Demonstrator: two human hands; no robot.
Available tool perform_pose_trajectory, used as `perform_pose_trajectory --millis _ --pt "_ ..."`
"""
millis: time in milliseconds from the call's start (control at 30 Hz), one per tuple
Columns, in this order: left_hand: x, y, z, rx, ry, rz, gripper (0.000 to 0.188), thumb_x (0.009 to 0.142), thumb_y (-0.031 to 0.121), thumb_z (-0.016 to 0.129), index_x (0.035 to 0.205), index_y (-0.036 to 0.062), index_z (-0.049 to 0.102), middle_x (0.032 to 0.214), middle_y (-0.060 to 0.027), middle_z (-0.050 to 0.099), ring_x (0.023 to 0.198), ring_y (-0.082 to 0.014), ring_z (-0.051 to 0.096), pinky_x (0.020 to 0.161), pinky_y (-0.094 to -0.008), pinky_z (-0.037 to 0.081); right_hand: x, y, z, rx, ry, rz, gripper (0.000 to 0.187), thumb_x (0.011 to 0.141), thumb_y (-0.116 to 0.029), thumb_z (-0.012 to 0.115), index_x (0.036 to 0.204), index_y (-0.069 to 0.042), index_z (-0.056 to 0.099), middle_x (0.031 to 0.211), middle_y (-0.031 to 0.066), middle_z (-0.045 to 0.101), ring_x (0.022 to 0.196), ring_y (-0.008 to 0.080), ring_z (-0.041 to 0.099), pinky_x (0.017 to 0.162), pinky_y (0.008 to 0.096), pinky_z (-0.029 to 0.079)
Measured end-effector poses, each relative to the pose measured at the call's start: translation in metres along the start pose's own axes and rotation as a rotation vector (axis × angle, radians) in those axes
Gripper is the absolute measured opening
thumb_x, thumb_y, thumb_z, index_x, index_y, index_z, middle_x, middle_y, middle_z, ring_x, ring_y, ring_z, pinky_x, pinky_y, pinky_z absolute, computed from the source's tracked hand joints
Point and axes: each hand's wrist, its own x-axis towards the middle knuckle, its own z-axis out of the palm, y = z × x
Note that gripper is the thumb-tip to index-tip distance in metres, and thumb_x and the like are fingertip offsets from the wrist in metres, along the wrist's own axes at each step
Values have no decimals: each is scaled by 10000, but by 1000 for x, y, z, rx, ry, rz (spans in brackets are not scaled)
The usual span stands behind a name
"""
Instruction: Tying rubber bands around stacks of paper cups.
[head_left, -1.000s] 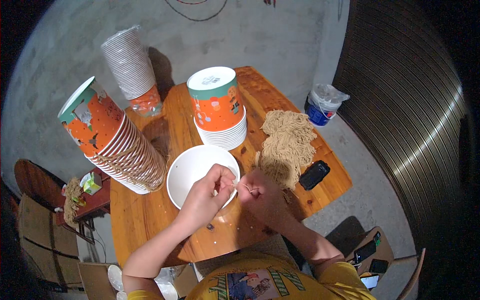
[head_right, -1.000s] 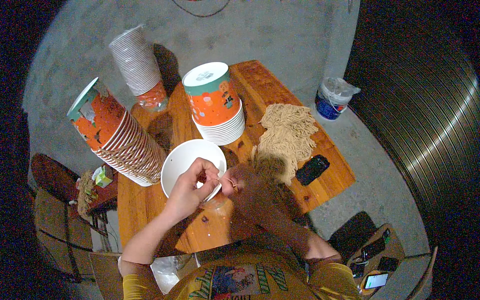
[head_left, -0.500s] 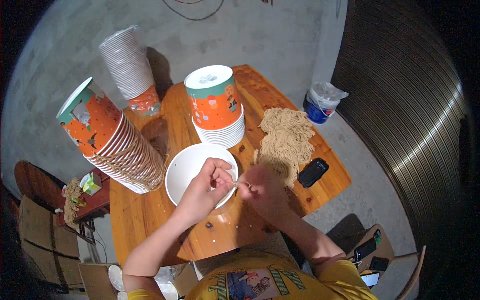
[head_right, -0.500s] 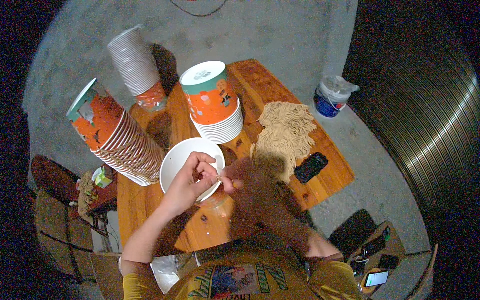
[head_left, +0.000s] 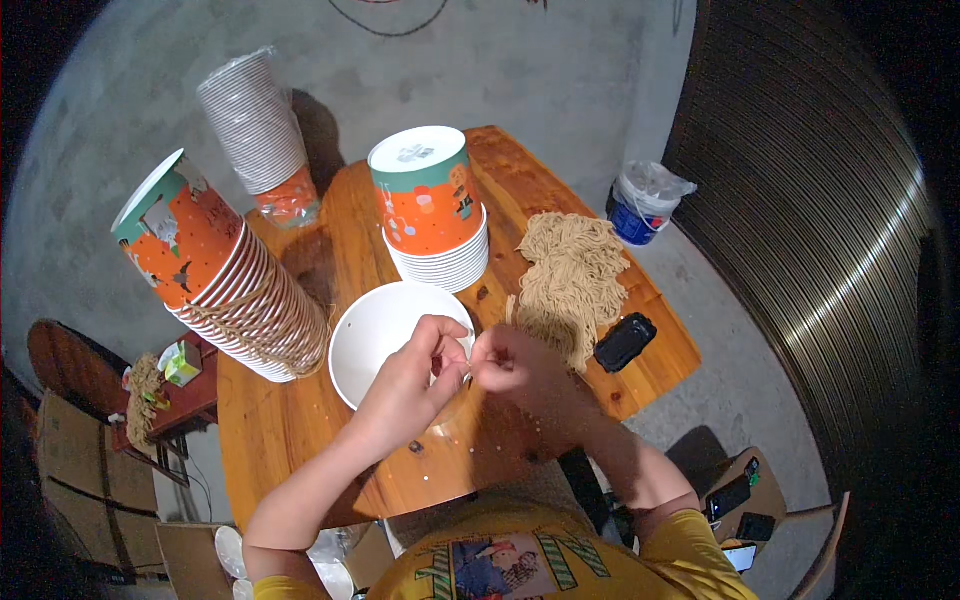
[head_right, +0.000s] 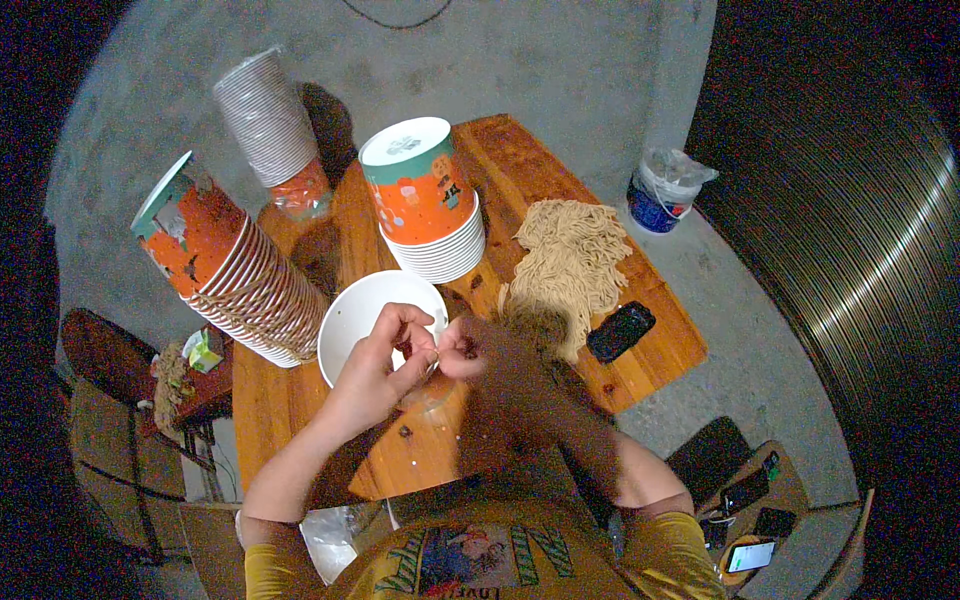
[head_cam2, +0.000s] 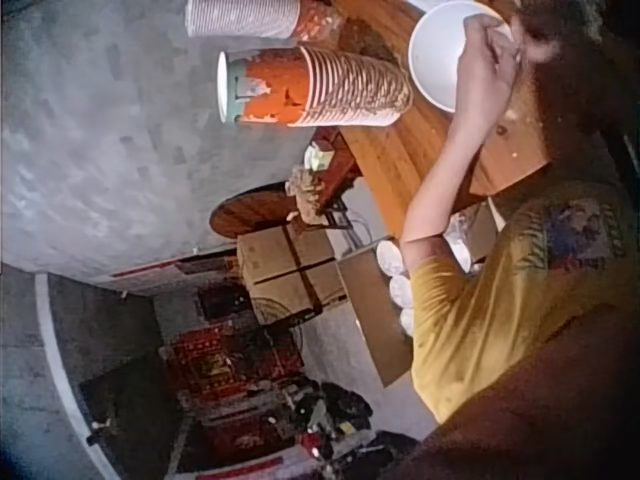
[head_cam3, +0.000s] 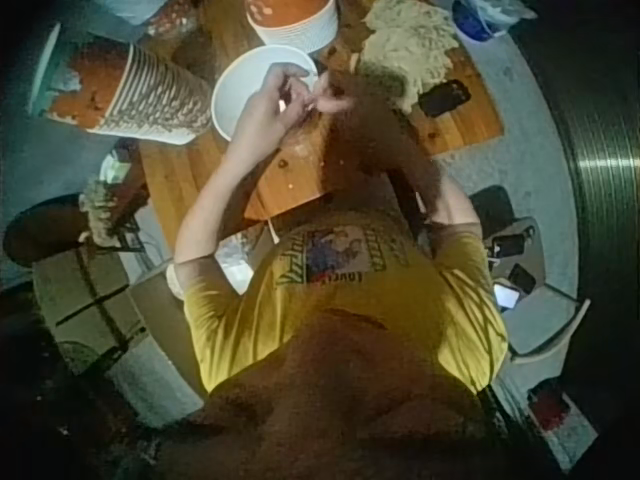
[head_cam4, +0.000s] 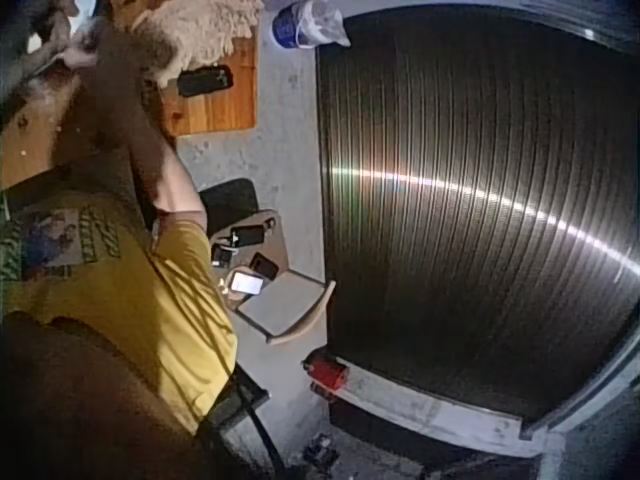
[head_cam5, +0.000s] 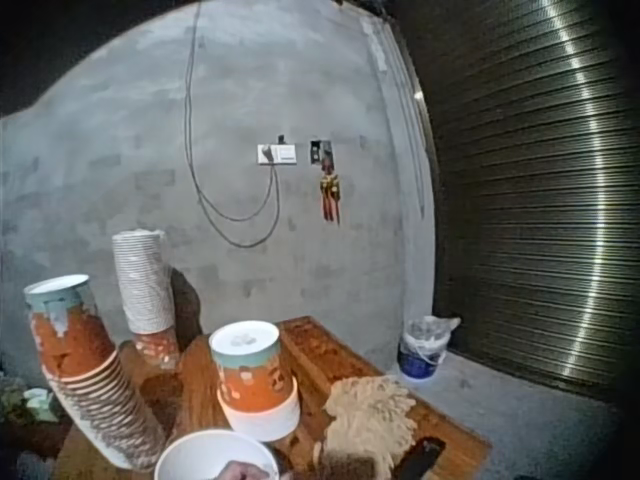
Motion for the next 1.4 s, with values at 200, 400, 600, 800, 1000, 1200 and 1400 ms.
perform_pose_trajectory --millis 200,400,600,800,1000,1200,1400 --pt "1 -2 0 -38 -44 24 265 866 7 551 1088 38 409 805 -46 524 727 -143 523 693 -273 450 3 -3 -14 508 -269 321 116 850 -197 601 862 -118 517 630 -72 410 462 30 360 424 197 304" --pt "1 -4 -2 -25 -42 24 269 862 5 552 1087 38 410 805 -44 525 726 -137 518 691 -271 448 -4 -12 -9 630 -179 325 98 866 -184 579 871 -120 505 628 -66 419 460 41 373 420 199 318" --pt "3 -3 -1 -49 -48 -12 263 859 1 552 1081 33 415 809 -44 530 726 -129 522 689 -267 447 -8 -11 9 148 71 -143 64 874 -131 566 868 -90 516 652 -80 406 589 11 384 524 179 323" --pt "1 -5 -4 -46 -70 30 311 852 -3 556 1126 29 414 811 -50 521 727 -128 516 683 -265 446 -12 -20 11 -41 157 -80 78 861 -107 579 809 -65 540 673 -81 423 616 8 368 548 185 325" --pt "-2 7 -5 -21 -128 -93 319 862 7 548 1149 26 413 817 -52 503 744 -146 518 708 -274 443 -14 -20 12 -22 149 -53 93 863 -136 588 826 -55 559 698 -61 492 630 14 409 559 196 354" --pt "-6 -3 -3 274 -5 106 157 876 47 537 1022 -3 506 891 -146 520 847 -305 544 766 -352 444 -21 -15 14 -52 162 -41 120 862 -156 602 832 -41 582 695 -43 501 648 37 454 590 212 383" --pt "-7 -5 -1 293 7 150 99 862 52 562 926 -18 534 901 -163 517 871 -338 538 777 -375 443 -27 -14 19 -33 144 -124 119 860 -145 600 850 -28 620 740 2 553 660 83 497 630 239 415"
